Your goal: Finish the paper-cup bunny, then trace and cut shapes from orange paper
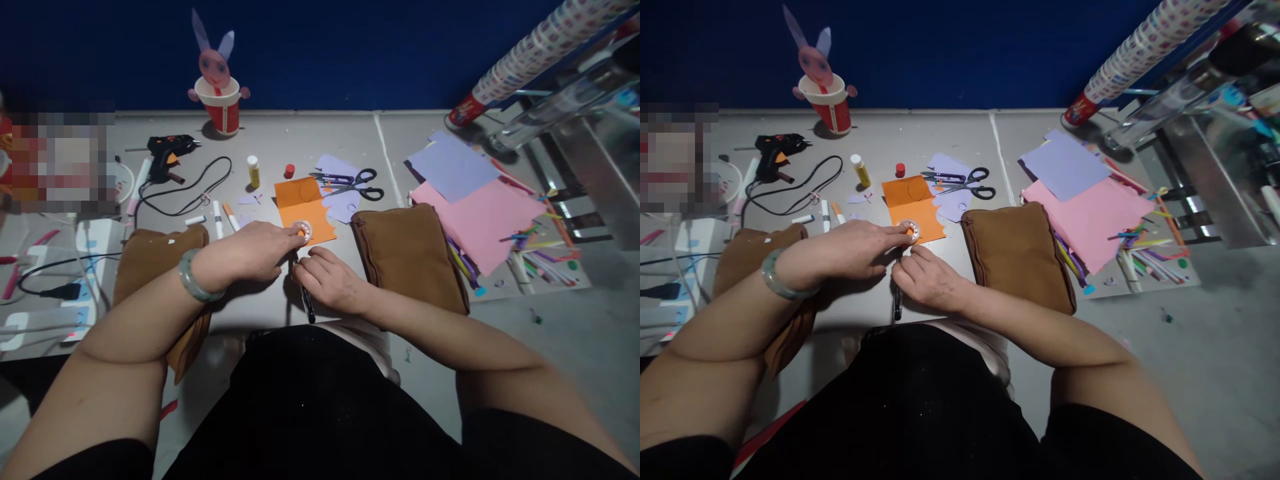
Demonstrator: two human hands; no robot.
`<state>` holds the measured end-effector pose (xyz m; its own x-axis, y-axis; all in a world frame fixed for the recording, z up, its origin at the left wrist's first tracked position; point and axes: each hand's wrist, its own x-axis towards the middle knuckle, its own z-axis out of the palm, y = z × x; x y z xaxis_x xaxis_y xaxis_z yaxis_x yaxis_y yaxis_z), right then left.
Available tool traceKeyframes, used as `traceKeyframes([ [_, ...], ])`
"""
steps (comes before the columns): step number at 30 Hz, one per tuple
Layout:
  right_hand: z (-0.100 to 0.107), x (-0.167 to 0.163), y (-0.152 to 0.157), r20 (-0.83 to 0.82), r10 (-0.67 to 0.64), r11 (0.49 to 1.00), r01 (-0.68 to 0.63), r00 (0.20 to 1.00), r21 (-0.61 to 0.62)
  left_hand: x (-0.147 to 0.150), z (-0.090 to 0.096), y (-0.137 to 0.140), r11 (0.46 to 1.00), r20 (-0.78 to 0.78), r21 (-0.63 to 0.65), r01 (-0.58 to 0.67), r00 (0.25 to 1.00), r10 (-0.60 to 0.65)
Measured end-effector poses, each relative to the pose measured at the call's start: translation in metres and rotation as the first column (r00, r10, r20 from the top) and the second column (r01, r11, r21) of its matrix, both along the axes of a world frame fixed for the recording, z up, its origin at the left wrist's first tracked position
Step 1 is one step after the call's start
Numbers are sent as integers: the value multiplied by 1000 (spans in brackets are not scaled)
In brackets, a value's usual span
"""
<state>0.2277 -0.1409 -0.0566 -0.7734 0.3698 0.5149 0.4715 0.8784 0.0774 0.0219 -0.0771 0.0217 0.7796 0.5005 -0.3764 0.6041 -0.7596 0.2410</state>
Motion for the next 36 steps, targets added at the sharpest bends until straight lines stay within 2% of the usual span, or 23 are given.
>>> traceKeyframes([
  [2, 0, 2, -3, -13, 0, 1000, -1, 1000, -19, 0, 1, 0, 1000, 1, -6, 0, 1000, 0],
  [7, -2, 0, 2, 10, 13, 998, -14, 1000, 64, 1, 0, 1, 1000, 12, -7, 9, 1000, -9],
  [14, -3, 0, 2, 26, -11, 997, 9, 1000, 79, 1, 1, 1, 1000, 12, -12, 5, 1000, -5],
  [22, 5, 21, -6, -20, -4, 998, 5, 1000, 62, 0, 1, 0, 1000, -5, -15, -3, 1000, 3],
  [25, 6, 34, -5, -21, -40, 998, 41, 999, 48, 1, 3, 0, 1000, -11, -23, -4, 1000, 3],
  [27, 4, 41, -1, -73, -75, 997, 76, 994, 12, 1, 4, 0, 1000, -19, -23, -4, 1000, 4],
  [31, -3, 46, 11, -337, -141, 986, 102, 931, -130, 2, 4, -1, 1000, -18, -14, 12, 1000, -12],
  [33, -7, 46, 17, -427, -212, 967, 126, 879, -222, 2, 4, -1, 1000, -20, -8, 12, 1000, -12],
  [36, -9, 45, 23, -451, -347, 911, 182, 822, -370, 2, 4, -1, 1000, -20, -6, -1, 1000, 0],
])
